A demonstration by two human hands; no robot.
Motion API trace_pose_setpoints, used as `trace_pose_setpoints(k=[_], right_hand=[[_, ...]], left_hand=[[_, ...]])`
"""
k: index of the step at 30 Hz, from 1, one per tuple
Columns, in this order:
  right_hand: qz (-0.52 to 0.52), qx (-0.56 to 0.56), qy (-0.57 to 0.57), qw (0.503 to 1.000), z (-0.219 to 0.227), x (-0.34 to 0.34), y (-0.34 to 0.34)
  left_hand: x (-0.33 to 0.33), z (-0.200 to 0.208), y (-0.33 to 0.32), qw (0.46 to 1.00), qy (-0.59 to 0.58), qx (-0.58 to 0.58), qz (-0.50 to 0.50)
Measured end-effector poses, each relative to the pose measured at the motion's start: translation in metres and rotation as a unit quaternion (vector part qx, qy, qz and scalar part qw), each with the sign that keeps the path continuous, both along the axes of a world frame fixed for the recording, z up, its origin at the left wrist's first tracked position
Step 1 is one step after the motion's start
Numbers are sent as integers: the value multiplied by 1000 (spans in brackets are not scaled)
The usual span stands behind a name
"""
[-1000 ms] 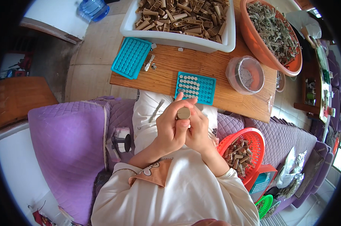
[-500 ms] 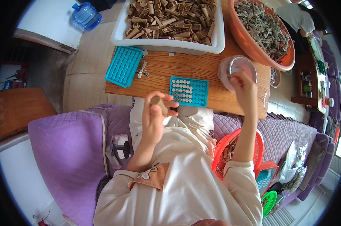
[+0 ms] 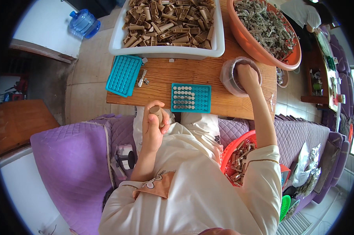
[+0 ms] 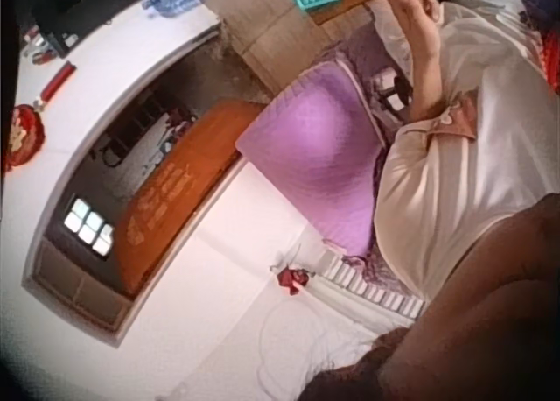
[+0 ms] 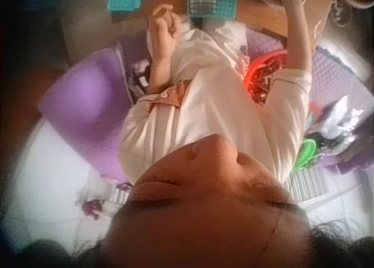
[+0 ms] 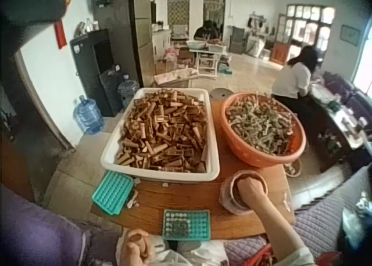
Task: The person sits at a table and assembles small cylindrical components by inserting white circular pieces into them. They pick up the components from a large white bin, insert the white pieces using their fingers, and place the finished items into a teal plastic tray.
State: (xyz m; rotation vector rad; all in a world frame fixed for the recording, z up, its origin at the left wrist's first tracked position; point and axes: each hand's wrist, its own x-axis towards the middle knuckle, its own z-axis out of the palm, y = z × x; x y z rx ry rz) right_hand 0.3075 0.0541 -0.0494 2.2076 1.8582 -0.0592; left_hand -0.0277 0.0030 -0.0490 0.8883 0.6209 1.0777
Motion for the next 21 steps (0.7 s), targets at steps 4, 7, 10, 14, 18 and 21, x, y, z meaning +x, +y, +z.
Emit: trace_pose_setpoints(k=[4,7,10,14,18,21], right_hand=[[5,45,72,996,0,8,-7],[-17,57,113,992,10,0,-11],[3,52,94,994,3,2,-13],[20,31,138,990,-10,13,-10],[-8,63,166,984,11,3,-11],[4,115,228,967,20,9,-15]], left_hand=[[0,1,1,996,-67,-43,-29],[-3,0,0,994,-74,-68,-32],[-2,-1,1,993,-74,-83,-41],[0,0,0,992,-68,-85,-59],[-2,-2,-1,993,-57,-91,-59],[-3,-2,-1,991,-56,-103,-60]])
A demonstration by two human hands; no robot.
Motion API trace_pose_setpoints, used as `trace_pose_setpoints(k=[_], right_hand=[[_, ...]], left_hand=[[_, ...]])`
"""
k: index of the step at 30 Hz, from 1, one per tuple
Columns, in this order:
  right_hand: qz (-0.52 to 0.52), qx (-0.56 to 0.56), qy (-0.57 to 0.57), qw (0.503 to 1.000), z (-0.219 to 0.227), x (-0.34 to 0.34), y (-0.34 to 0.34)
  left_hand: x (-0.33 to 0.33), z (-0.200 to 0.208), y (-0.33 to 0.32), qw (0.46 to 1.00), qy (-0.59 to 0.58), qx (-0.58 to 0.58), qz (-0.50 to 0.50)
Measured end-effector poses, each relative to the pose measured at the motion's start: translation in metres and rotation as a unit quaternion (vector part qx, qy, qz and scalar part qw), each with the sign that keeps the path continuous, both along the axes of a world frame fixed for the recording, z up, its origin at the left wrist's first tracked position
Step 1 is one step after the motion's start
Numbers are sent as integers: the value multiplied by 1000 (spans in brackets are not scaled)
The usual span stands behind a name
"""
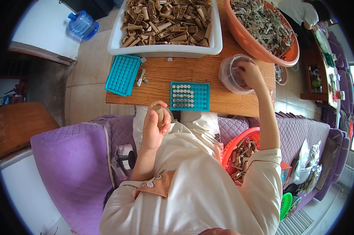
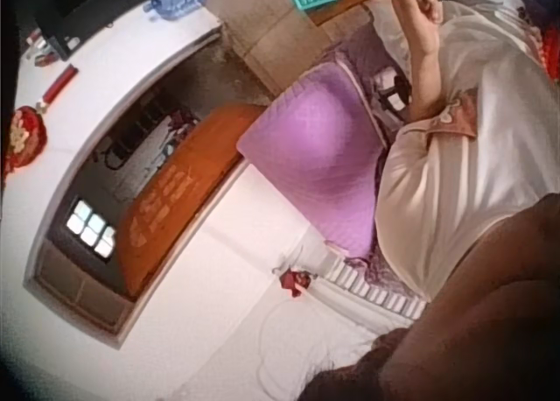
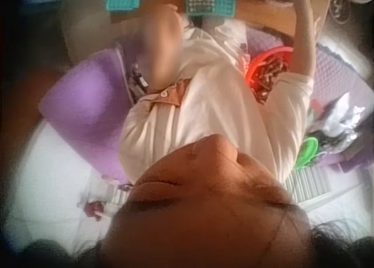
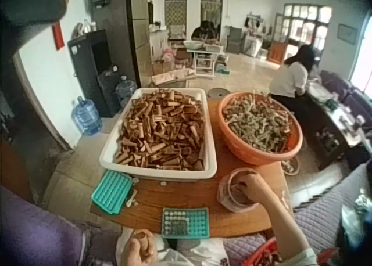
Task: The person sits at a table and assembles small cylindrical components by inserting white circular pieces into them. They pick up the components from a large white bin, insert the white pieces using their fingers, and place the finished items into a teal plastic tray.
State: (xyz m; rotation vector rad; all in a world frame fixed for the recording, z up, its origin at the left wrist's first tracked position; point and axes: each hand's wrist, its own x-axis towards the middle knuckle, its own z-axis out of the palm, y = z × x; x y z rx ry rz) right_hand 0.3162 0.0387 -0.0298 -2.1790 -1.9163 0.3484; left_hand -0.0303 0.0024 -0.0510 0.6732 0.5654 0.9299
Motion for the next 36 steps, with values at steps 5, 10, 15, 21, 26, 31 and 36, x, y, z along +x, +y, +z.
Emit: trace_pose_setpoints(k=[5,10,15,21,26,31,36], right_hand=[[-112,-23,110,987,24,-3,-6],[-101,-9,262,960,21,13,-15],[-146,-10,320,936,32,11,-19],[-115,29,367,923,36,10,-24],[-89,94,395,910,45,-19,-32],[127,165,299,931,64,-106,-43],[135,170,372,902,62,-166,-57]], left_hand=[[3,3,0,1000,-8,-1,-9],[5,7,-1,1000,-16,-2,-22],[3,5,-2,999,-26,-19,-20],[4,6,-2,990,-101,-96,-34],[2,7,0,953,-220,-184,-92],[7,3,-4,893,-343,-250,-149],[18,15,-5,907,-281,-266,-169]])
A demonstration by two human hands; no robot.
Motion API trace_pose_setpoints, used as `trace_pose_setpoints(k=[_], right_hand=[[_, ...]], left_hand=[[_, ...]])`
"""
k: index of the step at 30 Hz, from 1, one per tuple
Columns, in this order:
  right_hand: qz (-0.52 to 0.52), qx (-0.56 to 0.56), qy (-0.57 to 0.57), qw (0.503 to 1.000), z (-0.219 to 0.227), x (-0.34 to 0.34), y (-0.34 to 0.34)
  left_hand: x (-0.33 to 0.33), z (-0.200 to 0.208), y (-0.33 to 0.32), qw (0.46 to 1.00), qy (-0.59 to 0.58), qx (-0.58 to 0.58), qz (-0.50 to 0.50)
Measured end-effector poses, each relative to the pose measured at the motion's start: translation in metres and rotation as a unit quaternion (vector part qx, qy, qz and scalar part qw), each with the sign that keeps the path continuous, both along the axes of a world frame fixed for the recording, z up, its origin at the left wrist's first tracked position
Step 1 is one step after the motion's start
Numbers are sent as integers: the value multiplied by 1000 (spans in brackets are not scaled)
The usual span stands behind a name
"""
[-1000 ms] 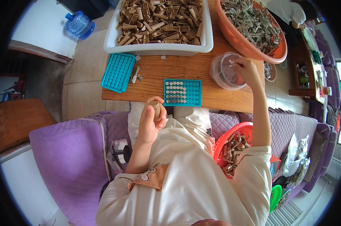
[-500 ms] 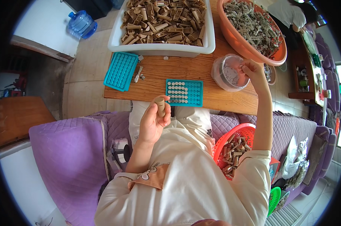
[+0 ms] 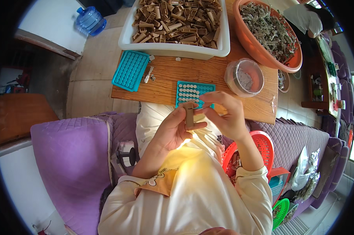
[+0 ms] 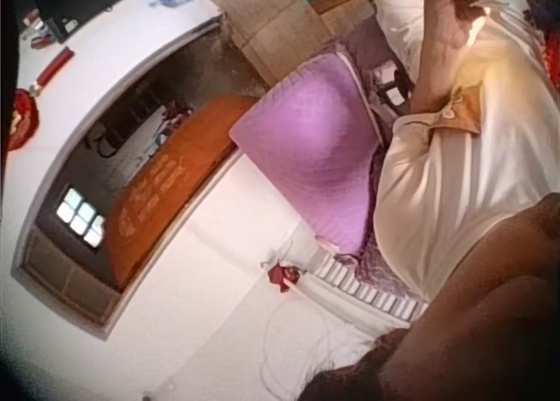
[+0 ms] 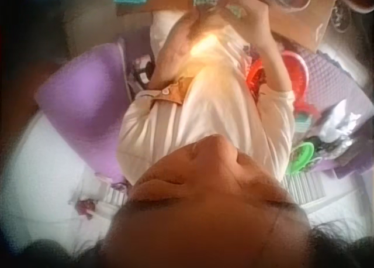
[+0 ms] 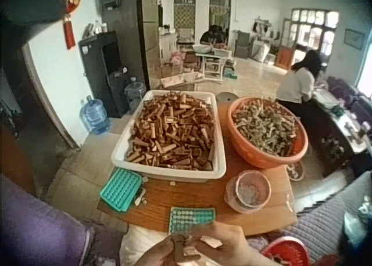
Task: The person sits at a table and assembles small cylindrical components by inserting white circular pieces into them. They pick up the components from a large white bin, insert the white pieces using their fingers, and place the finished items into a teal plastic tray.
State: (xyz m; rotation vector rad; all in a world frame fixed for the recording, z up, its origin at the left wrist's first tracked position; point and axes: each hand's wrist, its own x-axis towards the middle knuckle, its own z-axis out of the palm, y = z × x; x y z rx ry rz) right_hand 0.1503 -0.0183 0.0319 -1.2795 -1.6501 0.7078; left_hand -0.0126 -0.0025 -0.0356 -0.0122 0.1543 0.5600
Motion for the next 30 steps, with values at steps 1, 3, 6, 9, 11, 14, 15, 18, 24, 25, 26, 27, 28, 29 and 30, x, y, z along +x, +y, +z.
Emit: trace_pose_setpoints(k=[1,3,6,9,11,14,15,18,24,25,26,27,28,29,30], right_hand=[[0,3,-10,1000,-3,-2,0],[2,9,-30,999,-10,-4,1],[-13,13,-55,998,-10,-5,-1],[-20,0,-70,997,-9,-3,-4],[-12,5,-89,996,-9,-2,-6],[-3,-6,-102,995,-11,-1,-8],[0,-6,-114,993,-12,0,-8],[1,-12,-135,991,-17,1,-9],[24,-77,-165,983,-27,10,-13],[28,-89,-167,982,-28,11,-13],[24,-96,-149,984,-27,12,-12],[21,-103,-131,986,-24,12,-11],[19,-109,-112,987,-23,13,-10],[18,-96,-116,988,-24,16,-10],[16,-84,-119,989,-26,18,-10]], left_hand=[[1,-4,-1,1000,7,5,-7],[1,-4,-2,999,34,34,-15],[3,0,-3,996,74,56,-7],[6,6,-4,993,108,36,-13],[8,-8,-5,993,82,79,-10],[11,-1,-6,991,111,75,-6],[12,-5,-6,990,111,83,0],[17,-6,-8,980,169,101,11],[23,-23,-12,975,199,93,-37],[25,-26,-13,977,192,78,-45],[26,-27,-13,979,186,62,-53],[28,-27,-12,981,175,54,-56],[30,-27,-10,983,165,46,-60],[31,-27,-9,985,154,38,-63],[33,-24,-8,985,155,35,-63]])
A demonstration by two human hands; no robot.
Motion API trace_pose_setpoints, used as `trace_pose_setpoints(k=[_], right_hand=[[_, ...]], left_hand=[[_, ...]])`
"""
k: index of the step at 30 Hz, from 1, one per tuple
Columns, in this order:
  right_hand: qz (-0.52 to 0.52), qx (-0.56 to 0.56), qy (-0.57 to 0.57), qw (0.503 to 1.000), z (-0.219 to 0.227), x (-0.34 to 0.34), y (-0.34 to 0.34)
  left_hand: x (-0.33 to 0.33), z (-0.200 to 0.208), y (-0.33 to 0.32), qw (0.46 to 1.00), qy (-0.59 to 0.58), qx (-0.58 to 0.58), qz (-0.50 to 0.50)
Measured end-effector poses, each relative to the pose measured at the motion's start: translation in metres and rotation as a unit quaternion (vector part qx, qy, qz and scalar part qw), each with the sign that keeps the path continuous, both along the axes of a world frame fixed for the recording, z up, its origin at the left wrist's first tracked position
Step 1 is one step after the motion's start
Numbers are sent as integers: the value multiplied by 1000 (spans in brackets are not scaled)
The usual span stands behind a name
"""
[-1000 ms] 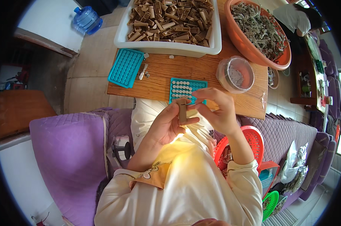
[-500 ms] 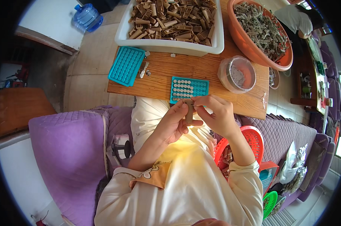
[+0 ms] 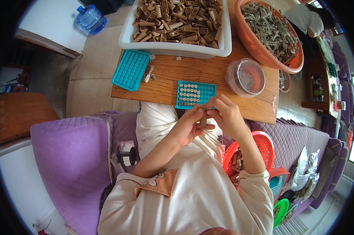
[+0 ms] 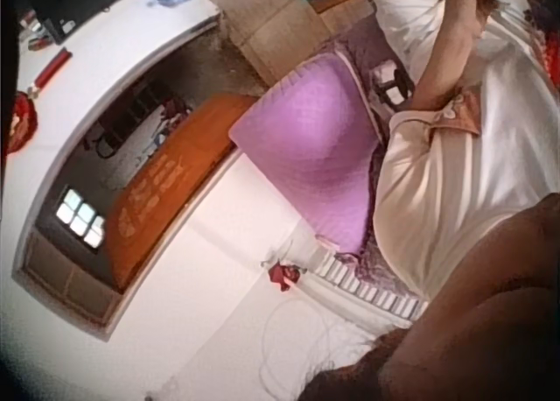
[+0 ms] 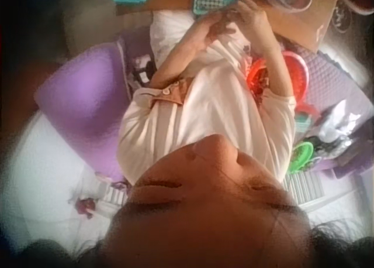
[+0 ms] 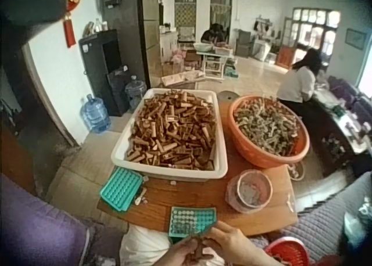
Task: The person sits at a table and assembles small cylindrical components by inserting white circular pieces into them. They pick up the components from a large white bin, insert the white pieces using their fingers, and place the finished items into a teal plastic tray.
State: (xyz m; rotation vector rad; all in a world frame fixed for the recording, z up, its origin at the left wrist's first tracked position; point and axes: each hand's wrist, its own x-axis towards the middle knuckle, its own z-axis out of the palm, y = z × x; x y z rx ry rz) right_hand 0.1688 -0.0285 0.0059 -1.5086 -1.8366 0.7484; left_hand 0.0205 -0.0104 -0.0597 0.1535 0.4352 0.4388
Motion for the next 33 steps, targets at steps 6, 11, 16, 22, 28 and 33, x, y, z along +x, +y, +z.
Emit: trace_pose_setpoints(k=[6,11,16,22,28,33], right_hand=[[-4,-36,3,999,-3,0,-3],[13,-79,24,996,-23,6,-14],[34,-100,37,994,-25,19,-33],[-52,-98,36,993,4,38,-69],[-292,-117,-55,948,37,105,-145],[-235,-451,-311,803,-9,162,-199]], left_hand=[[5,0,0,1000,17,6,-5],[5,-17,-12,996,68,9,-52],[7,-13,-19,985,89,85,-124],[25,7,-23,964,-25,156,-212],[12,17,67,843,182,503,60],[18,51,174,503,433,722,196]])
